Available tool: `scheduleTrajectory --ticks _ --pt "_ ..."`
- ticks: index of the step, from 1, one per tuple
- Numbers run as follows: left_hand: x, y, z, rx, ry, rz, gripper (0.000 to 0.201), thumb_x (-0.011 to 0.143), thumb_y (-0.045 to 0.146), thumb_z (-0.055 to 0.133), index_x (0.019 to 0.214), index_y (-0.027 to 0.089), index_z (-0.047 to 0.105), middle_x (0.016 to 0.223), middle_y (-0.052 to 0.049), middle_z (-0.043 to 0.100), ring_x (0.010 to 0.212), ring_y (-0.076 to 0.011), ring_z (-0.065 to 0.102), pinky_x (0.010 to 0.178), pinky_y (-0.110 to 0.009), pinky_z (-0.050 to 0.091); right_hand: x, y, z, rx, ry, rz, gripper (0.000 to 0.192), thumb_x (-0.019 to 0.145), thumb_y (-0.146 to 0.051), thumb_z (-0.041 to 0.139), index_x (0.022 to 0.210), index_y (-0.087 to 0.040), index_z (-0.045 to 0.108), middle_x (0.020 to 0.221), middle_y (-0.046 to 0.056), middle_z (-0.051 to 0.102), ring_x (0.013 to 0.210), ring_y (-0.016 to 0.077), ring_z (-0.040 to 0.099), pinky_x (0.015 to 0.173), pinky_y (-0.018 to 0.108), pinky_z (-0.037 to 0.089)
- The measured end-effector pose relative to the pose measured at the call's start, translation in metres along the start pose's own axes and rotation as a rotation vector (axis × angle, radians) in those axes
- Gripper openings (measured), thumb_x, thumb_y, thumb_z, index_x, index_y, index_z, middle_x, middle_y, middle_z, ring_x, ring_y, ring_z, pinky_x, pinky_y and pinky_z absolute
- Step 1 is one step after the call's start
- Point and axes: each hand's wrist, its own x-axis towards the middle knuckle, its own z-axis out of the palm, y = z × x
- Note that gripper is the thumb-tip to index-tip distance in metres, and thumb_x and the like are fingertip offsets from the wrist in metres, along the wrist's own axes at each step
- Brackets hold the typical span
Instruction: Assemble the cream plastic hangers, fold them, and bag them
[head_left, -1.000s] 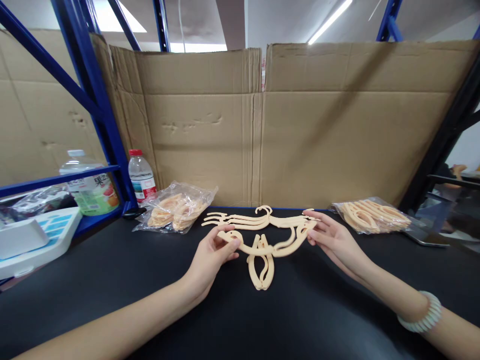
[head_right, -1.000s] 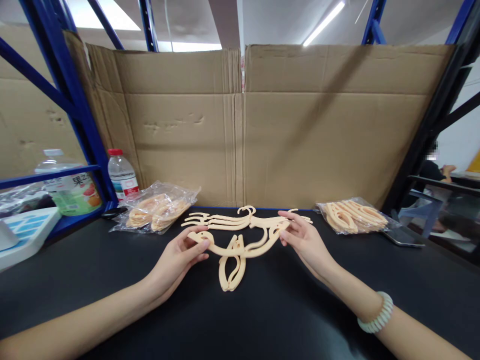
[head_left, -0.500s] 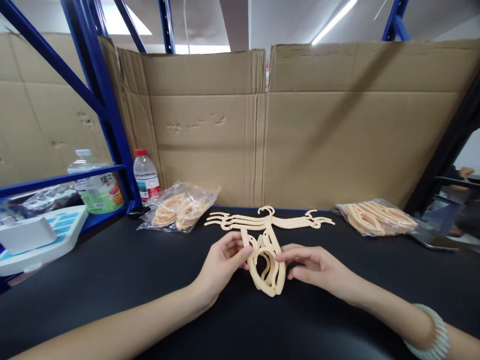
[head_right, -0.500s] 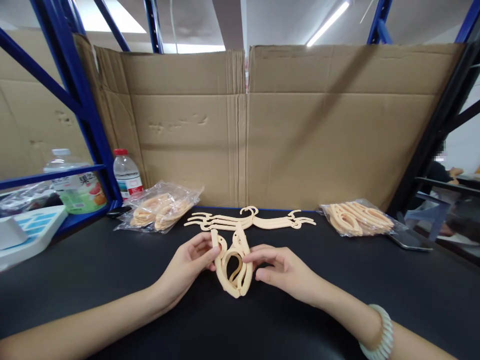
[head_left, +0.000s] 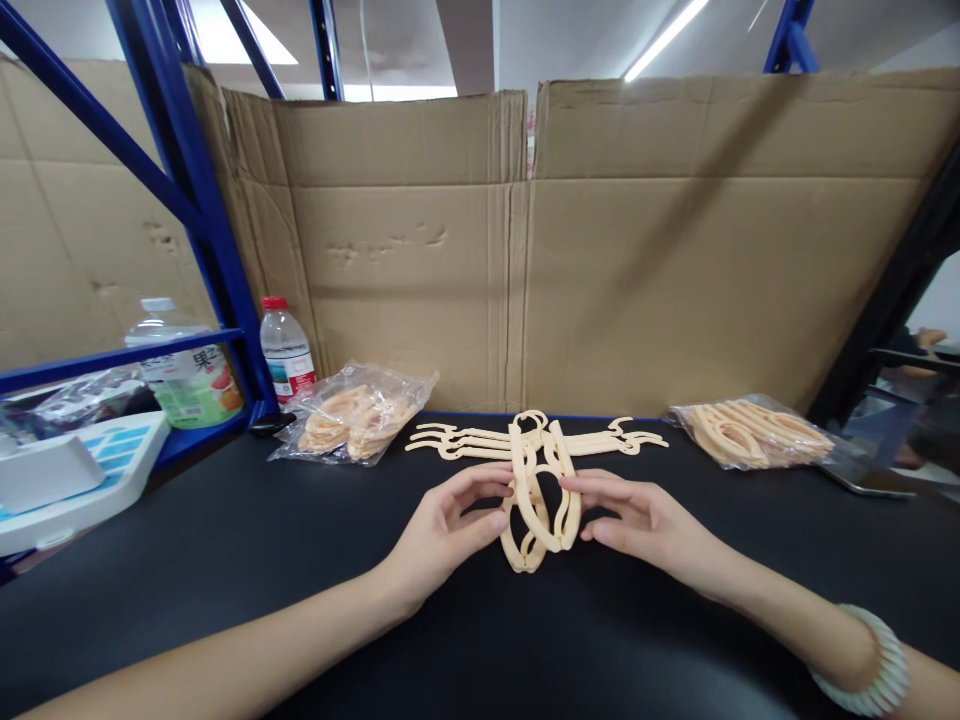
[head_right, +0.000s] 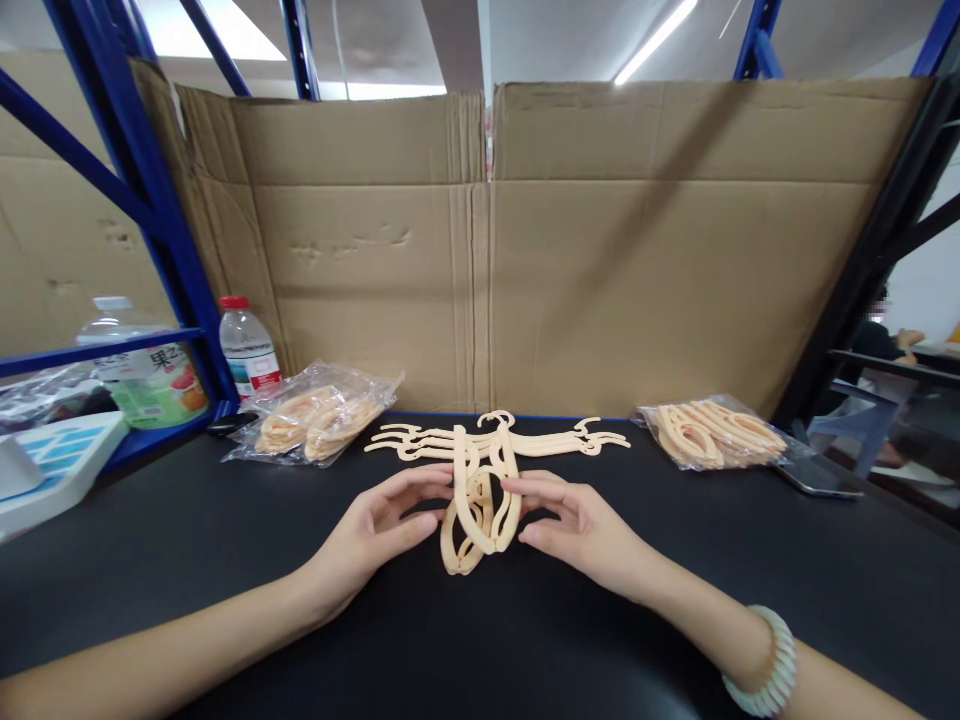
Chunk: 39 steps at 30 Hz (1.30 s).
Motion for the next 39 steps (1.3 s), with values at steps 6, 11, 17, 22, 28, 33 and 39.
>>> scheduleTrajectory --ticks 6,11,17,22,28,33,39 --pt "-0.002 0.000 -0.002 0.139 -0.151 0.052 0.035 0.082 0.021 0.066 0.116 0.026 0.064 0.140 -0.008 0.044 0.125 -0.0273 0.047 0.095 -0.038 0.047 -0.001 0.001 0.000 0.027 -0.015 -0.029 0.042 0.084 -0.032 0.066 0.125 -0.029 0.059 0.135 0.009 0.041 0.120 0.0244 0.049 0.095 0.038 0.048" --pt "-0.005 0.002 -0.002 0.228 -0.208 0.050 0.046 0.082 0.020 0.066 0.125 0.031 0.058 0.147 -0.007 0.035 0.132 -0.0286 0.040 0.099 -0.041 0.045 -0.004 -0.004 0.008 0.055 -0.072 -0.027 0.045 0.086 -0.031 0.064 0.130 -0.031 0.055 0.138 0.008 0.035 0.119 0.0236 0.049 0.093 0.038 0.049" --pt "-0.006 0.004 0.001 0.226 -0.219 0.024 0.049 0.080 0.022 0.068 0.127 0.030 0.056 0.145 -0.007 0.039 0.133 -0.0271 0.038 0.109 -0.044 0.035 -0.006 -0.008 0.012 0.058 -0.108 -0.041 0.050 0.086 -0.031 0.063 0.134 -0.033 0.049 0.143 0.007 0.029 0.126 0.0235 0.044 0.101 0.041 0.044" --pt "-0.004 0.004 0.003 0.110 -0.184 -0.034 0.048 0.080 0.028 0.069 0.126 0.026 0.057 0.133 -0.009 0.051 0.120 -0.0256 0.051 0.101 -0.042 0.042 -0.006 -0.007 0.010 0.065 -0.121 -0.052 0.052 0.086 -0.032 0.064 0.135 -0.033 0.048 0.143 0.007 0.028 0.127 0.0245 0.042 0.103 0.043 0.042" --pt "-0.002 0.005 0.002 0.058 -0.155 -0.068 0.050 0.077 0.032 0.072 0.124 0.024 0.058 0.130 -0.010 0.055 0.120 -0.0270 0.050 0.098 -0.040 0.043 -0.006 -0.004 0.005 -0.010 -0.116 -0.073 0.052 0.086 -0.033 0.064 0.134 -0.032 0.046 0.146 0.007 0.026 0.129 0.0258 0.041 0.105 0.044 0.039" --pt "-0.003 0.005 0.001 0.035 -0.174 -0.085 0.049 0.078 0.031 0.070 0.125 0.024 0.057 0.127 -0.010 0.057 0.119 -0.0264 0.050 0.097 -0.040 0.042 -0.006 -0.003 0.004 -0.024 -0.124 -0.090 0.052 0.087 -0.033 0.062 0.136 -0.032 0.044 0.148 0.006 0.025 0.133 0.0252 0.035 0.108 0.044 0.035" --pt "-0.007 0.006 0.002 0.149 -0.182 -0.009 0.047 0.079 0.025 0.068 0.125 0.028 0.058 0.142 -0.008 0.044 0.124 -0.0273 0.047 0.096 -0.040 0.044 -0.007 -0.009 0.003 -0.112 -0.166 -0.049 0.052 0.086 -0.037 0.062 0.136 -0.032 0.047 0.149 0.006 0.028 0.133 0.0263 0.035 0.104 0.042 0.038"
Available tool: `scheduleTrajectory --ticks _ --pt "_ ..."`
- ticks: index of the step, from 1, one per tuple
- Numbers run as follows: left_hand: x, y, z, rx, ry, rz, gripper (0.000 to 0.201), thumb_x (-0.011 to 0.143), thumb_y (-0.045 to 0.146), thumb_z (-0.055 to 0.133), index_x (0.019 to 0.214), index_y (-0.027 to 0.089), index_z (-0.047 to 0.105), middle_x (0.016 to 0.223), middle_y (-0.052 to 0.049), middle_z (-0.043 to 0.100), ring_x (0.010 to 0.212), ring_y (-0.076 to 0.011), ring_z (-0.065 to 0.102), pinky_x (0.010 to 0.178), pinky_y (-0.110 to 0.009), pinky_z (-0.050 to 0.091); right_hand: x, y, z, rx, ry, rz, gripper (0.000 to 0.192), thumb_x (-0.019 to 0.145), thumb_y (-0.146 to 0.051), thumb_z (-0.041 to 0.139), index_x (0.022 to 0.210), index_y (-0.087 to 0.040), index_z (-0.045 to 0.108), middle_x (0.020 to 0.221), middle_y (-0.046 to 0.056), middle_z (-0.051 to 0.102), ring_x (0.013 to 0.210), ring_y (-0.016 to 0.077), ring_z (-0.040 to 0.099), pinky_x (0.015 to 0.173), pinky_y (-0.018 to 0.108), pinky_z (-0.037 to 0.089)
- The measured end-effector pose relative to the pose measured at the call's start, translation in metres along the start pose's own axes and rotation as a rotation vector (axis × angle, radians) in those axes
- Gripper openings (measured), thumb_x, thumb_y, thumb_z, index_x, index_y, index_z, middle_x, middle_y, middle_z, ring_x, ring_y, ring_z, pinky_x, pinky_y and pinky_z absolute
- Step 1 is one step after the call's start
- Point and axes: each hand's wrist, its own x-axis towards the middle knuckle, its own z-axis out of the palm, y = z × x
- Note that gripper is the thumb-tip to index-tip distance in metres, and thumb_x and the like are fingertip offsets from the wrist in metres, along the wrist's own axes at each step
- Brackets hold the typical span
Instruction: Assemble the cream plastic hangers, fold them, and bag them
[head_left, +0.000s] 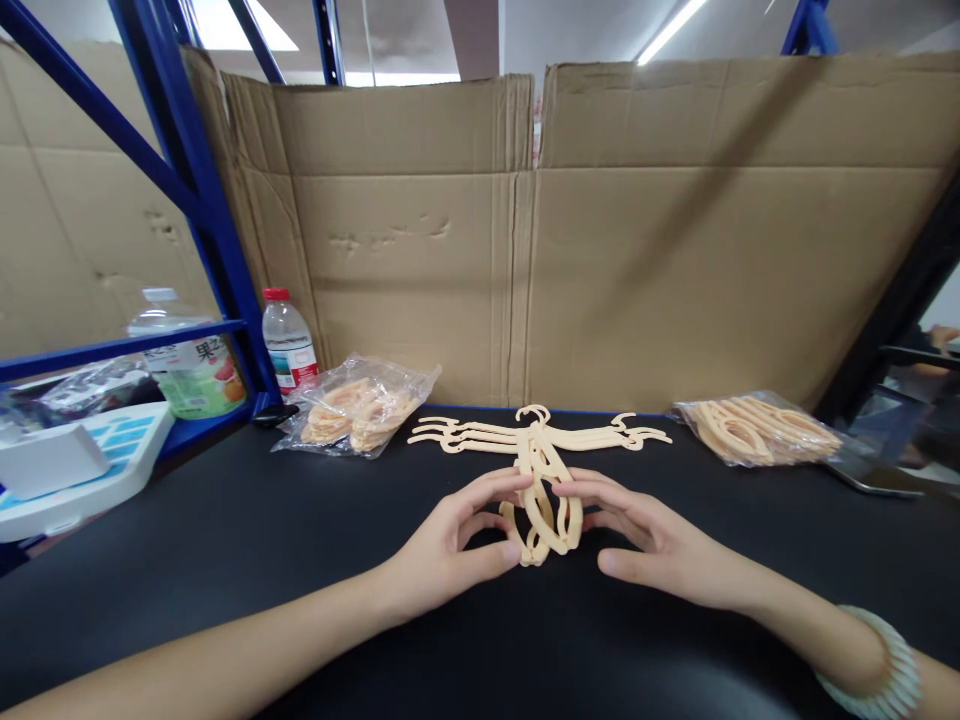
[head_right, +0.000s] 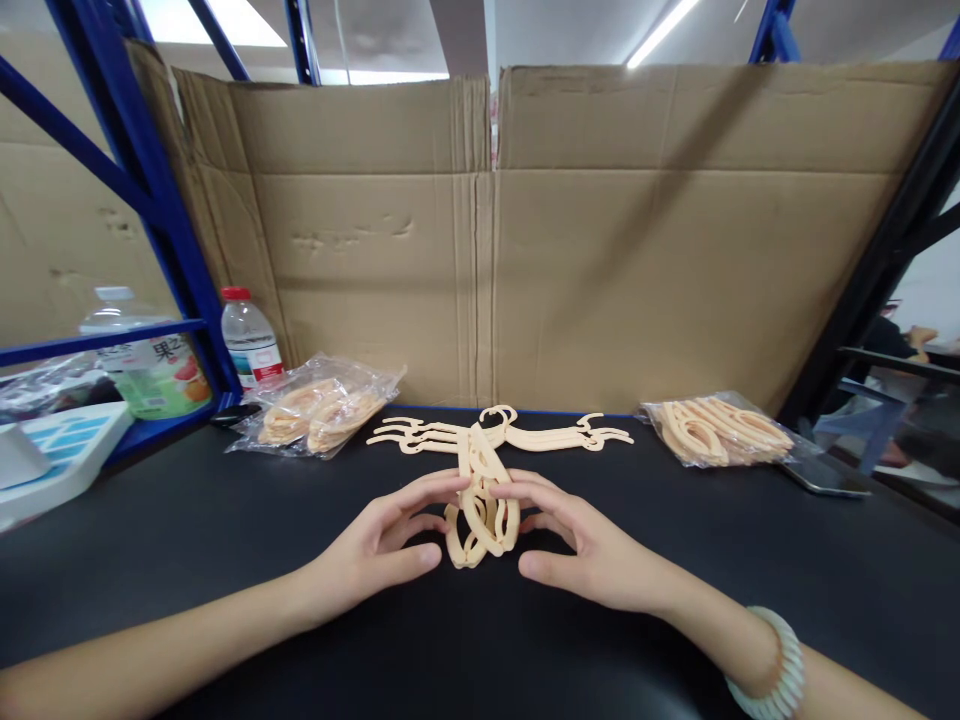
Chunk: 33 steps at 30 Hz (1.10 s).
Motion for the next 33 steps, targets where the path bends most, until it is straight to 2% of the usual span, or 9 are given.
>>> scheduleTrajectory --ticks 3,8,13,17,20,23,26,29,33 --pt "-0.001 0.003 0.000 0.095 -0.021 0.016 0.050 0.080 0.023 0.066 0.128 0.028 0.056 0.146 -0.008 0.041 0.130 -0.0288 0.042 0.099 -0.041 0.043 -0.001 -0.002 -0.002 -0.072 0.009 0.018 0.047 0.086 -0.040 0.061 0.131 -0.031 0.053 0.143 0.007 0.041 0.125 0.0271 0.044 0.097 0.041 0.042" --pt "-0.005 0.006 -0.001 0.370 -0.059 0.093 0.058 0.079 0.024 0.067 0.135 0.029 0.050 0.146 -0.006 0.042 0.138 -0.0297 0.030 0.113 -0.049 0.023 -0.001 -0.002 0.000 -0.096 -0.006 0.028 0.042 0.086 -0.041 0.062 0.126 -0.030 0.060 0.118 0.007 0.060 0.095 0.0198 0.056 0.081 0.033 0.046" --pt "-0.007 0.000 -0.002 0.610 -0.036 0.120 0.076 0.081 0.023 0.063 0.147 0.028 0.026 0.149 -0.008 0.038 0.134 -0.0280 0.036 0.112 -0.045 0.027 0.003 0.002 -0.001 0.091 0.119 0.130 0.039 0.083 -0.041 0.064 0.116 -0.022 0.066 0.104 0.006 0.063 0.083 0.0152 0.057 0.079 0.031 0.047" --pt "-0.004 0.002 -0.003 0.804 -0.127 0.147 0.061 0.084 0.022 0.058 0.141 0.026 0.039 0.141 -0.008 0.048 0.131 -0.0298 0.040 0.108 -0.045 0.031 0.005 0.010 -0.011 0.068 0.292 0.259 0.042 0.080 -0.046 0.065 0.112 -0.020 0.067 0.094 0.006 0.067 0.072 0.0152 0.058 0.070 0.031 0.048" --pt "-0.002 0.005 -0.003 0.905 -0.192 0.131 0.050 0.085 0.021 0.056 0.134 0.025 0.049 0.133 -0.008 0.056 0.130 -0.0305 0.042 0.105 -0.045 0.033 0.003 0.015 -0.015 -0.150 0.304 0.269 0.039 0.084 -0.046 0.060 0.112 -0.020 0.067 0.082 0.004 0.066 0.065 0.0149 0.055 0.061 0.029 0.046" --pt "-0.001 0.006 -0.002 0.987 -0.188 0.125 0.043 0.086 0.021 0.053 0.129 0.024 0.053 0.129 -0.008 0.058 0.127 -0.0303 0.044 0.102 -0.044 0.035 0.001 0.013 -0.013 -0.430 0.247 0.213 0.035 0.087 -0.042 0.055 0.114 -0.022 0.067 0.084 0.004 0.064 0.069 0.0163 0.054 0.065 0.030 0.045" --pt "-0.001 0.004 -0.001 1.056 -0.177 0.134 0.038 0.088 0.022 0.051 0.126 0.024 0.055 0.127 -0.007 0.060 0.124 -0.0281 0.046 0.099 -0.042 0.039 -0.002 0.006 -0.010 -0.611 0.149 0.130 0.036 0.088 -0.038 0.055 0.120 -0.023 0.063 0.090 0.005 0.061 0.083 0.0192 0.055 0.079 0.034 0.046" --pt "-0.001 0.003 0.000 1.126 -0.166 0.140 0.037 0.089 0.022 0.051 0.126 0.024 0.053 0.127 -0.005 0.059 0.124 -0.0253 0.045 0.097 -0.040 0.041 -0.003 0.001 -0.009 -0.728 0.056 0.112 0.040 0.089 -0.041 0.055 0.124 -0.023 0.058 0.098 0.006 0.056 0.093 0.0209 0.054 0.088 0.037 0.045" --pt "-0.001 0.001 0.000 1.175 -0.148 0.135 0.036 0.090 0.024 0.052 0.126 0.025 0.052 0.128 -0.004 0.058 0.124 -0.0238 0.045 0.096 -0.040 0.042 -0.003 0.000 -0.010 -0.786 0.023 0.115 0.044 0.090 -0.041 0.053 0.130 -0.022 0.053 0.104 0.007 0.054 0.099 0.0215 0.051 0.093 0.039 0.043"
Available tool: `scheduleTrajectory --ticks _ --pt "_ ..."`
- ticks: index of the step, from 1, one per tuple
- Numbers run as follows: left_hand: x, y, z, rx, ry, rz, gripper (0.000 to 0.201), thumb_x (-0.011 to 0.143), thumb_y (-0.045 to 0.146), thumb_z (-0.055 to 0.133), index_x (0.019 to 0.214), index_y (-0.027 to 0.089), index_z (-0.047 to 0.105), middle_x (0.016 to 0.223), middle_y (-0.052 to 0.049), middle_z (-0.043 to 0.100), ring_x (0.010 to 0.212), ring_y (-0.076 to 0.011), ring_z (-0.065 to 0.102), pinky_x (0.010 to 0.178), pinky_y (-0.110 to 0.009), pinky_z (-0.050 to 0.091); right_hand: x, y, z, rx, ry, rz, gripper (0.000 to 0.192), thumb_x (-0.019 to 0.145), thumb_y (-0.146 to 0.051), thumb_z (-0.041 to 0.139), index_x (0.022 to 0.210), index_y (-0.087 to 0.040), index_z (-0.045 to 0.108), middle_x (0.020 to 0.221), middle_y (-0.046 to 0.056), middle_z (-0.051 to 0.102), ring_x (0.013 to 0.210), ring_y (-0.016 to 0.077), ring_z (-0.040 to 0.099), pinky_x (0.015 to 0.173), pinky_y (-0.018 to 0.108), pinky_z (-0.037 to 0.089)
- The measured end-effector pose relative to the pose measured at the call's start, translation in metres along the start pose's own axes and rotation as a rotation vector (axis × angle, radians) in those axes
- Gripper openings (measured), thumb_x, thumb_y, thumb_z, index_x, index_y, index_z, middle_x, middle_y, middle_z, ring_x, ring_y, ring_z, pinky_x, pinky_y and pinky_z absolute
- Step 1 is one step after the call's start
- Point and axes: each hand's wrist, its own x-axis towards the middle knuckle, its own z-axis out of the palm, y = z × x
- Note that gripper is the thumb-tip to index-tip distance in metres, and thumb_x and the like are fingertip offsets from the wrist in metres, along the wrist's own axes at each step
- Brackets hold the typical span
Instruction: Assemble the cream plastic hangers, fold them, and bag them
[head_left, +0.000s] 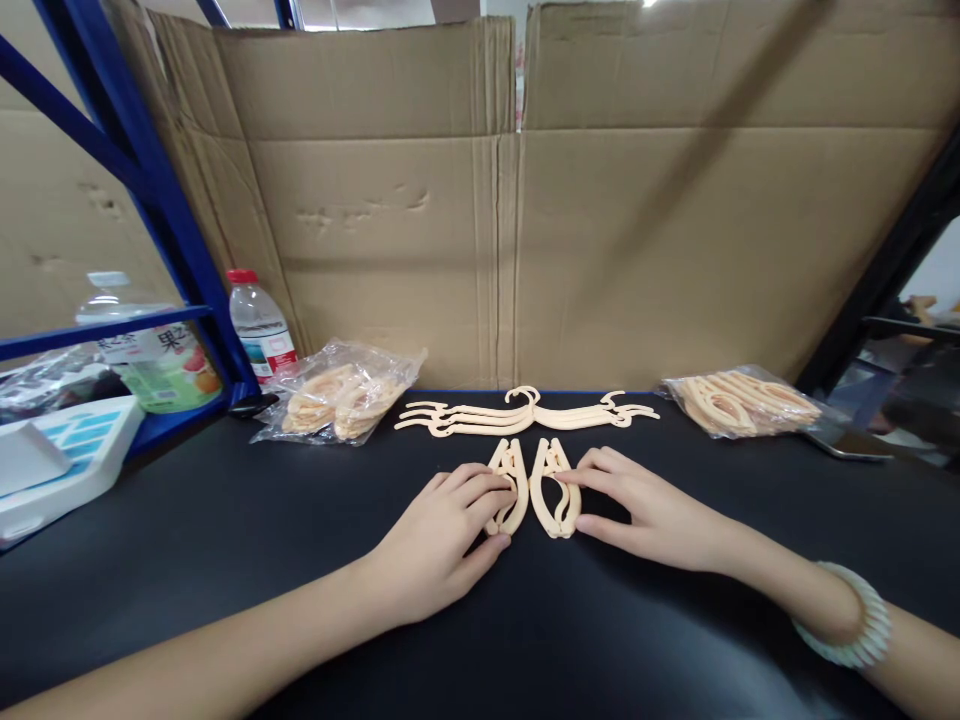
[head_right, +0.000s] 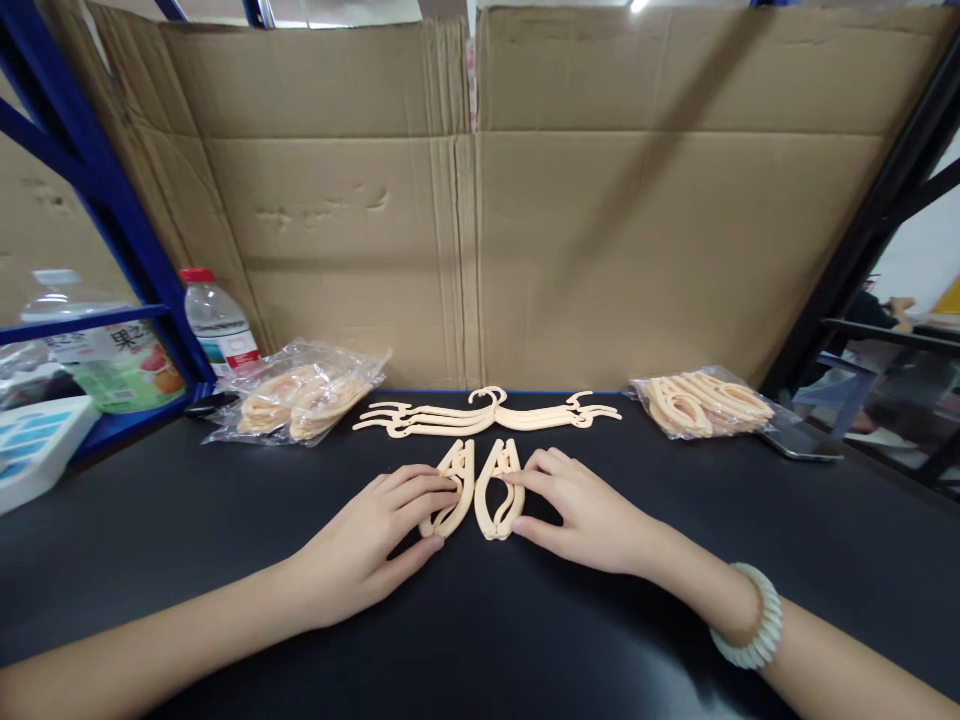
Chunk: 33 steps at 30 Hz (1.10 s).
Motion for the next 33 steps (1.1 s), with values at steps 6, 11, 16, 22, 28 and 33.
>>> scheduleTrajectory --ticks 6,11,16,22,28,33 --pt "-0.0004 -0.0025 0.0035 0.001 0.020 -0.016 0.036 0.089 0.025 0.053 0.125 0.025 0.053 0.129 -0.003 0.058 0.124 -0.0232 0.045 0.099 -0.041 0.040 0.0006 0.0039 0.0012 0.002 0.017 -0.034 0.042 0.091 -0.034 0.052 0.132 -0.023 0.051 0.106 0.008 0.055 0.102 0.0217 0.051 0.094 0.039 0.043" --pt "0.0000 -0.0045 0.0045 -0.023 0.041 -0.007 0.035 0.089 0.024 0.054 0.124 0.024 0.054 0.127 -0.004 0.060 0.123 -0.0239 0.047 0.099 -0.041 0.041 0.0005 0.0044 0.0010 -0.009 0.017 -0.038 0.041 0.091 -0.033 0.053 0.130 -0.023 0.053 0.107 0.008 0.056 0.102 0.0218 0.051 0.094 0.039 0.044" --pt "0.0002 -0.0050 0.0044 -0.027 0.048 -0.010 0.035 0.088 0.024 0.054 0.123 0.025 0.056 0.125 -0.005 0.061 0.122 -0.0252 0.047 0.098 -0.042 0.042 0.0016 0.0048 0.0015 -0.006 0.015 -0.052 0.040 0.092 -0.032 0.052 0.130 -0.022 0.053 0.107 0.008 0.054 0.102 0.0210 0.051 0.094 0.039 0.044" --pt "0.0005 -0.0051 0.0054 -0.018 0.029 -0.025 0.034 0.089 0.025 0.054 0.123 0.025 0.055 0.126 -0.004 0.060 0.123 -0.0247 0.046 0.098 -0.043 0.043 0.0007 0.0081 0.0037 0.013 0.030 -0.081 0.042 0.094 -0.030 0.049 0.135 -0.025 0.048 0.108 0.008 0.054 0.103 0.0206 0.052 0.095 0.039 0.045" --pt "0.0018 -0.0071 0.0066 -0.068 0.069 -0.040 0.035 0.086 0.023 0.059 0.120 0.023 0.054 0.121 -0.005 0.062 0.120 -0.0242 0.048 0.099 -0.043 0.043 -0.0010 0.0097 0.0036 -0.001 0.016 -0.080 0.043 0.093 -0.030 0.050 0.136 -0.026 0.047 0.110 0.007 0.053 0.104 0.0207 0.052 0.095 0.039 0.045" --pt "0.0023 -0.0077 0.0072 -0.097 0.088 -0.022 0.032 0.085 0.022 0.060 0.118 0.022 0.055 0.120 -0.005 0.062 0.118 -0.0230 0.049 0.101 -0.041 0.043 -0.0004 0.0089 0.0020 0.006 0.020 -0.084 0.044 0.092 -0.028 0.051 0.136 -0.025 0.047 0.112 0.008 0.054 0.107 0.0207 0.051 0.097 0.038 0.043"
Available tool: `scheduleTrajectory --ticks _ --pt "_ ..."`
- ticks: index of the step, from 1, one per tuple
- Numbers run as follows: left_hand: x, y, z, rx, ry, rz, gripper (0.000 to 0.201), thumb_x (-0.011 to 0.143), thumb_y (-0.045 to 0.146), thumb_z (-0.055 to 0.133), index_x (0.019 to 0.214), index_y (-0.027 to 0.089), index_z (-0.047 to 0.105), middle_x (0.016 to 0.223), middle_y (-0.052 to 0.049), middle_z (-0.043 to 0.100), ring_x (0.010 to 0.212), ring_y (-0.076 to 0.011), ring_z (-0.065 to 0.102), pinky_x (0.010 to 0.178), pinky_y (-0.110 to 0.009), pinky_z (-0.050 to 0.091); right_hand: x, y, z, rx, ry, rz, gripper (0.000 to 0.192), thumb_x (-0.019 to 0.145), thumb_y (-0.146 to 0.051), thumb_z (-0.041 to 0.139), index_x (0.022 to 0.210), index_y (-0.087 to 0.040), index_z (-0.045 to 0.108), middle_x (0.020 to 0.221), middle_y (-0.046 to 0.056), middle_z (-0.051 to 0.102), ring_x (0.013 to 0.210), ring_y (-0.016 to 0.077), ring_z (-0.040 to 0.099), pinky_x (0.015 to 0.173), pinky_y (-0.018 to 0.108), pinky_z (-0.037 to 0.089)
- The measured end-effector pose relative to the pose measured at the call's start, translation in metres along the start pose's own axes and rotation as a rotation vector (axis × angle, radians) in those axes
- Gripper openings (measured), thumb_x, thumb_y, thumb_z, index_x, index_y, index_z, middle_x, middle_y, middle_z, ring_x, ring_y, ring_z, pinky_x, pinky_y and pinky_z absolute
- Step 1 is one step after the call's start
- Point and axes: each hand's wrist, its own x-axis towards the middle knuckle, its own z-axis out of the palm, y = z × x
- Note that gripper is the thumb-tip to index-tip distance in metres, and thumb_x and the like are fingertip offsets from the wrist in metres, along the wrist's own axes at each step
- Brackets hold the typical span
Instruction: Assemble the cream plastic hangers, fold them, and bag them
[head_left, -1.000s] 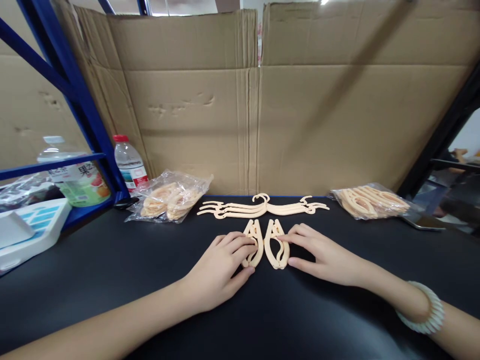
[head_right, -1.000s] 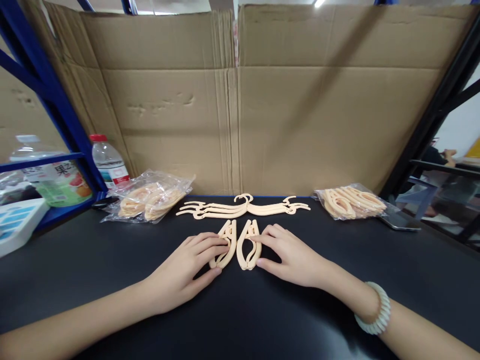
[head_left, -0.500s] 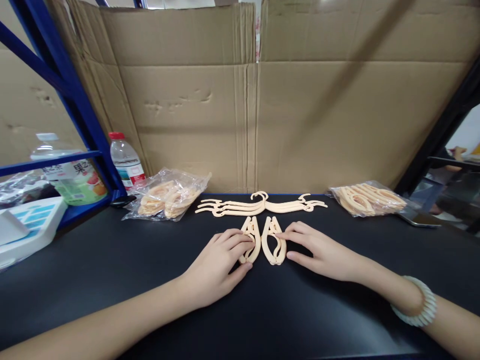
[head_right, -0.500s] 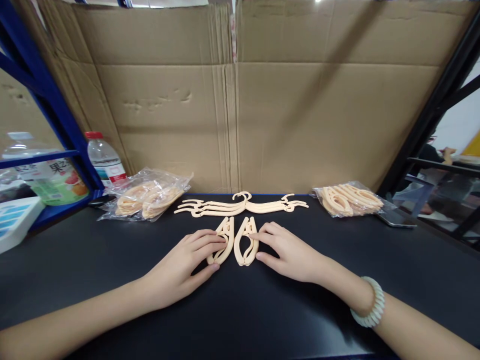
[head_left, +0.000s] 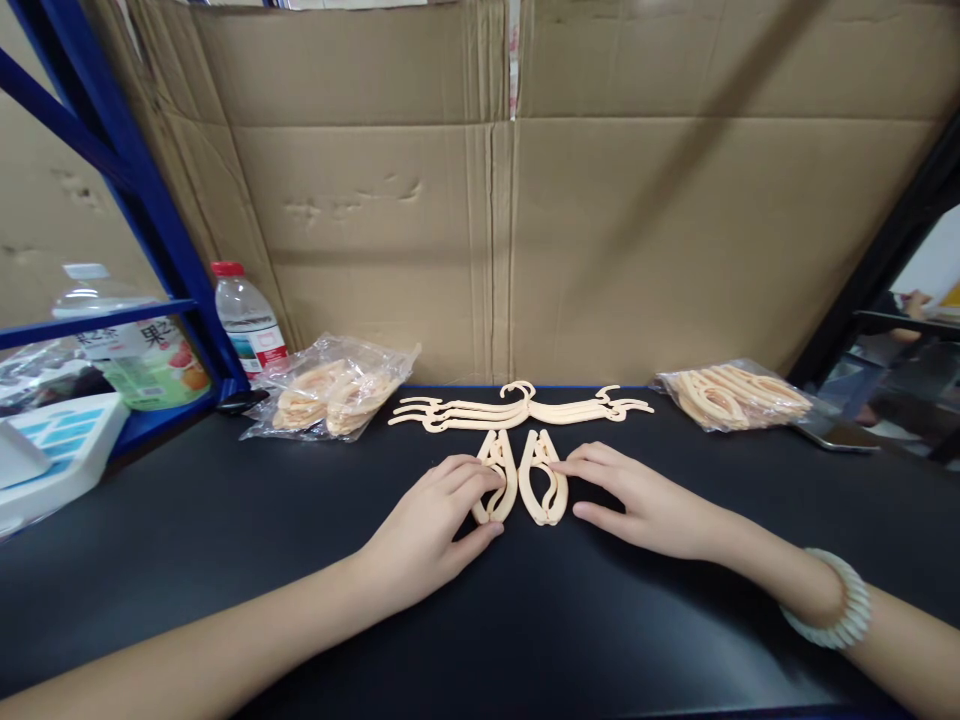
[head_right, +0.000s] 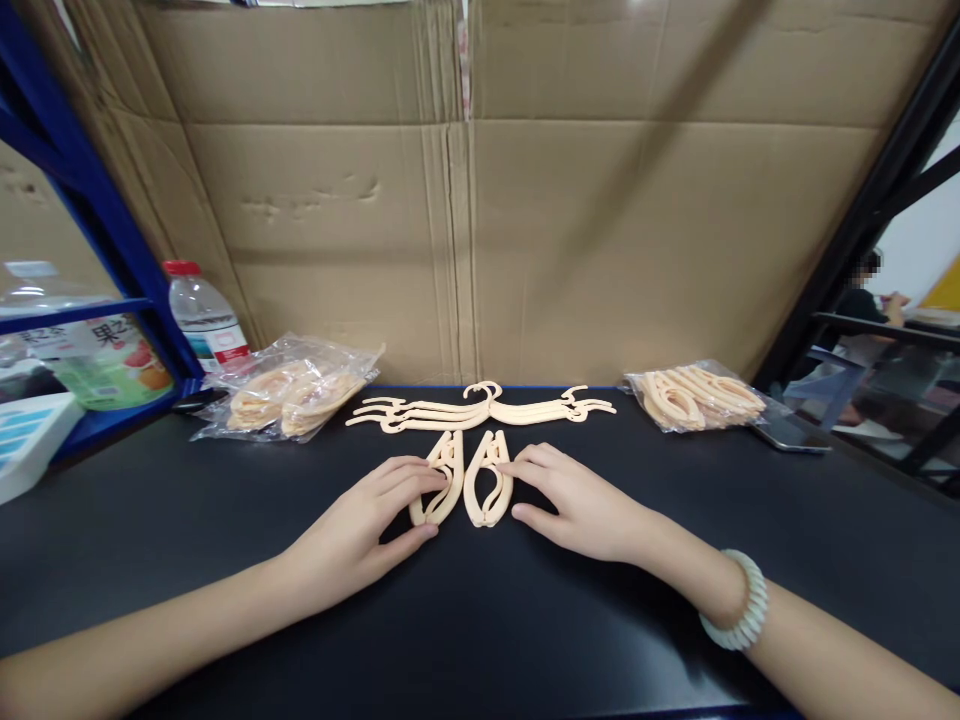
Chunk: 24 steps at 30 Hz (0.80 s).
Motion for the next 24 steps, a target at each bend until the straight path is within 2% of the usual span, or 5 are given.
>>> scheduleTrajectory --ticks 14,24 --pt "0.0002 -0.0050 0.0002 -0.066 0.018 0.020 0.027 0.085 0.024 0.061 0.112 0.023 0.061 0.116 -0.005 0.065 0.117 -0.0237 0.050 0.100 -0.042 0.045 -0.0003 -0.0011 -0.0013 -0.021 -0.024 -0.001 0.045 0.093 -0.030 0.048 0.138 -0.027 0.045 0.115 0.008 0.053 0.108 0.0221 0.051 0.098 0.042 0.043" --pt "0.0026 -0.0098 0.0004 -0.068 0.016 0.025 0.027 0.086 0.025 0.062 0.113 0.023 0.062 0.115 -0.005 0.065 0.116 -0.0225 0.049 0.100 -0.040 0.044 0.0013 0.0030 0.0040 -0.087 -0.027 0.005 0.048 0.095 -0.027 0.043 0.142 -0.028 0.038 0.120 0.009 0.049 0.111 0.0230 0.048 0.100 0.044 0.040"
